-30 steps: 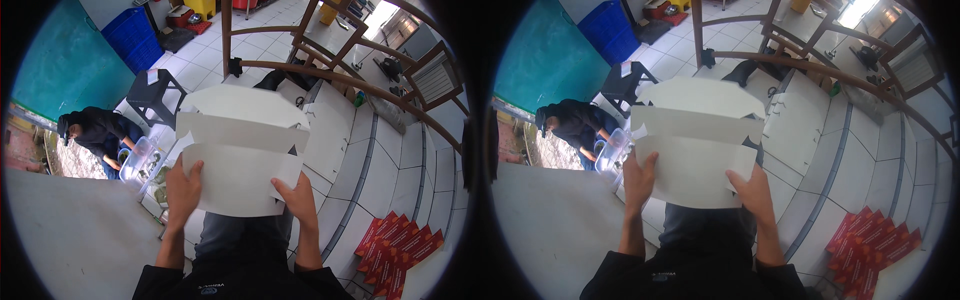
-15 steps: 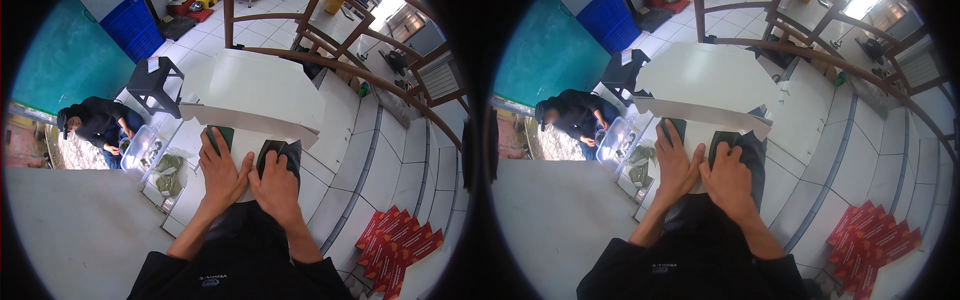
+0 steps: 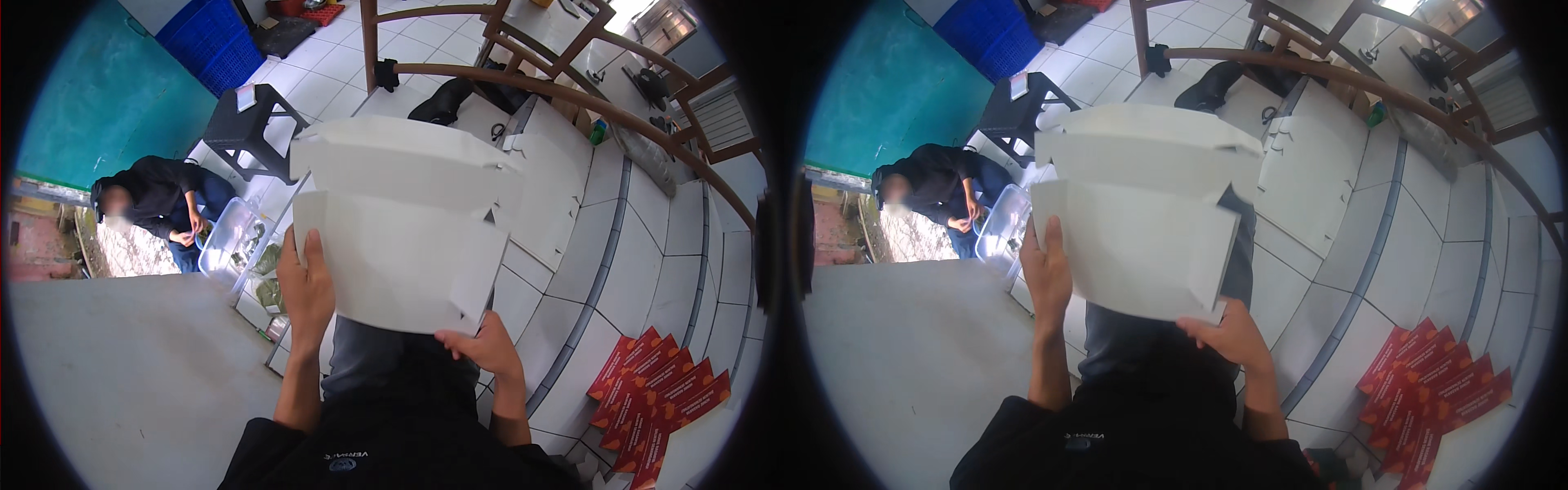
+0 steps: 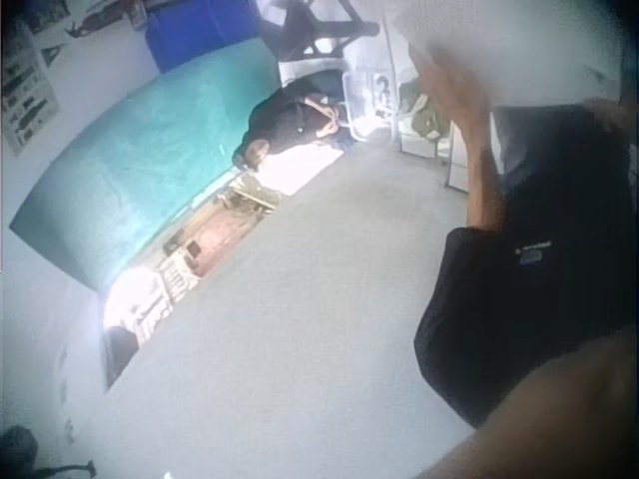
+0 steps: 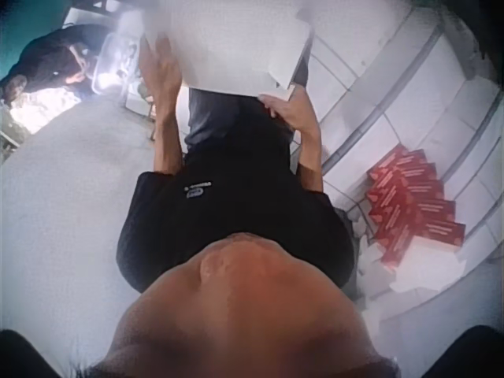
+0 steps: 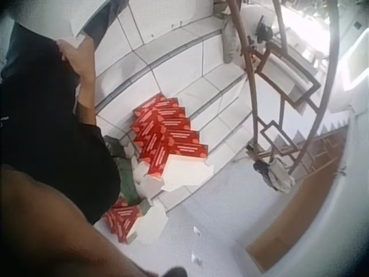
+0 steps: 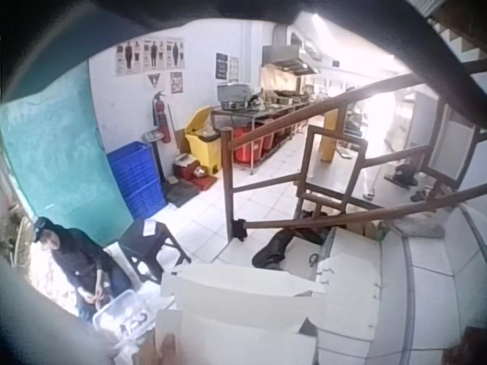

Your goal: The person assembles multiple cardboard takeout boxes by folding the pre-cut flaps and stacking the finished boxes on a set of stairs.

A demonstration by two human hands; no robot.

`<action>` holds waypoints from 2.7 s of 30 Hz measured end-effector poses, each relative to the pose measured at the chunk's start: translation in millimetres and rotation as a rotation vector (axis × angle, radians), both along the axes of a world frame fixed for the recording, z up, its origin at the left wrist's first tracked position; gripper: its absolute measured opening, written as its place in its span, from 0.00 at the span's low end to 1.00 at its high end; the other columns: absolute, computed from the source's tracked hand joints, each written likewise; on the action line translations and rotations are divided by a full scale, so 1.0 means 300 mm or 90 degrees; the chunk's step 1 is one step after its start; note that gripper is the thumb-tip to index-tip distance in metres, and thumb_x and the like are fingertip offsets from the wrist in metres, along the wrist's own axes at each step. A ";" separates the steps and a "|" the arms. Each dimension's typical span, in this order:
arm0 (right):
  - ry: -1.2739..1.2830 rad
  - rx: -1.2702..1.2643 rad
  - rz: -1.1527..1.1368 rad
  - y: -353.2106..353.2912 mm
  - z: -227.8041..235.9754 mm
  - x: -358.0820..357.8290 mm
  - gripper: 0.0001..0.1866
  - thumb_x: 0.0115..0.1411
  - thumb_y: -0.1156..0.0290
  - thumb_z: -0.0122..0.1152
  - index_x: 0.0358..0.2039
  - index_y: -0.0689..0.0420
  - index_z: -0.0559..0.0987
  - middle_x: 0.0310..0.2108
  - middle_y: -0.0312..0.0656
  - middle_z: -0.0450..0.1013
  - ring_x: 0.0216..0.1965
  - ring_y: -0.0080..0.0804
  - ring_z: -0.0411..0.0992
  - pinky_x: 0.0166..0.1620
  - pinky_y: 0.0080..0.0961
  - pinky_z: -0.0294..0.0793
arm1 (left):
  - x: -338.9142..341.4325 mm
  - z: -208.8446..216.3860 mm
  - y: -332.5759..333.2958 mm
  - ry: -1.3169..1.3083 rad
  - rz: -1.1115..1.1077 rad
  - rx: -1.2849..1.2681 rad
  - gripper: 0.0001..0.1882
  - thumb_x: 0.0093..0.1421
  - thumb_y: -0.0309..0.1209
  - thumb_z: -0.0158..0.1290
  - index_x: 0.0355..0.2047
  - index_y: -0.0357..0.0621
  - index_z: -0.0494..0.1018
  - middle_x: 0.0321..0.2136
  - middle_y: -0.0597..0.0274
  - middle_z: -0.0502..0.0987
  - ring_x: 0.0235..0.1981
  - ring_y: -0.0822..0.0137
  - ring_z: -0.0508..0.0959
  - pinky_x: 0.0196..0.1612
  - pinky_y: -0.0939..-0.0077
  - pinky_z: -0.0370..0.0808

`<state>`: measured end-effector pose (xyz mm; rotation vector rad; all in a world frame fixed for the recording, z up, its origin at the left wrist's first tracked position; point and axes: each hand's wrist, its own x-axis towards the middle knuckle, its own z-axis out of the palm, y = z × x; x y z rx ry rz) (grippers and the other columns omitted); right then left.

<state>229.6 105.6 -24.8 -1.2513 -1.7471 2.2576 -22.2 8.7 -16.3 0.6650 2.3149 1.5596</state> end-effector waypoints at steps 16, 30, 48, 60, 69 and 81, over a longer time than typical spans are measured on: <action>0.014 0.576 -0.332 -0.091 -0.073 -0.181 0.15 0.66 0.78 0.54 0.51 0.69 0.75 0.31 0.46 0.77 0.28 0.30 0.76 0.33 0.23 0.75 | 0.191 -0.069 -0.190 -0.339 0.214 0.160 0.15 0.56 0.25 0.66 0.39 0.36 0.72 0.39 0.58 0.76 0.42 0.68 0.76 0.47 0.74 0.74; 0.056 0.616 -0.155 -0.101 -0.124 -0.230 0.31 0.59 0.82 0.52 0.65 0.68 0.64 0.38 0.59 0.78 0.32 0.46 0.80 0.36 0.31 0.78 | 0.246 -0.069 -0.126 0.139 -0.122 -0.045 0.27 0.63 0.25 0.56 0.61 0.31 0.66 0.63 0.36 0.64 0.63 0.45 0.68 0.63 0.60 0.65; 0.169 0.138 -0.202 0.361 0.047 -0.168 0.30 0.63 0.55 0.61 0.56 0.65 0.72 0.46 0.46 0.75 0.44 0.31 0.75 0.49 0.25 0.72 | 0.169 -0.239 -0.407 0.093 -0.216 0.074 0.21 0.46 0.17 0.67 0.43 0.39 0.80 0.47 0.42 0.78 0.46 0.51 0.81 0.50 0.67 0.76; -0.091 0.295 -0.048 0.311 0.196 -0.180 0.15 0.57 0.64 0.68 0.33 0.64 0.81 0.26 0.38 0.76 0.27 0.22 0.71 0.36 0.22 0.71 | -0.190 0.025 -0.187 -0.390 -0.160 0.085 0.24 0.64 0.48 0.54 0.48 0.40 0.70 0.46 0.55 0.76 0.44 0.67 0.75 0.48 0.72 0.72; -0.197 0.519 0.145 0.339 0.241 -0.156 0.16 0.58 0.63 0.63 0.36 0.66 0.82 0.28 0.54 0.78 0.29 0.42 0.77 0.37 0.31 0.75 | -0.128 0.194 0.030 0.085 -0.266 -0.269 0.13 0.57 0.34 0.61 0.31 0.39 0.70 0.27 0.56 0.76 0.26 0.60 0.77 0.33 0.66 0.72; -0.437 0.664 0.236 0.164 0.292 -0.259 0.15 0.63 0.67 0.49 0.36 0.67 0.77 0.28 0.60 0.75 0.33 0.57 0.76 0.37 0.44 0.74 | 0.100 0.176 0.025 0.377 -0.200 -0.258 0.16 0.63 0.30 0.55 0.48 0.35 0.72 0.44 0.47 0.77 0.43 0.46 0.79 0.43 0.60 0.77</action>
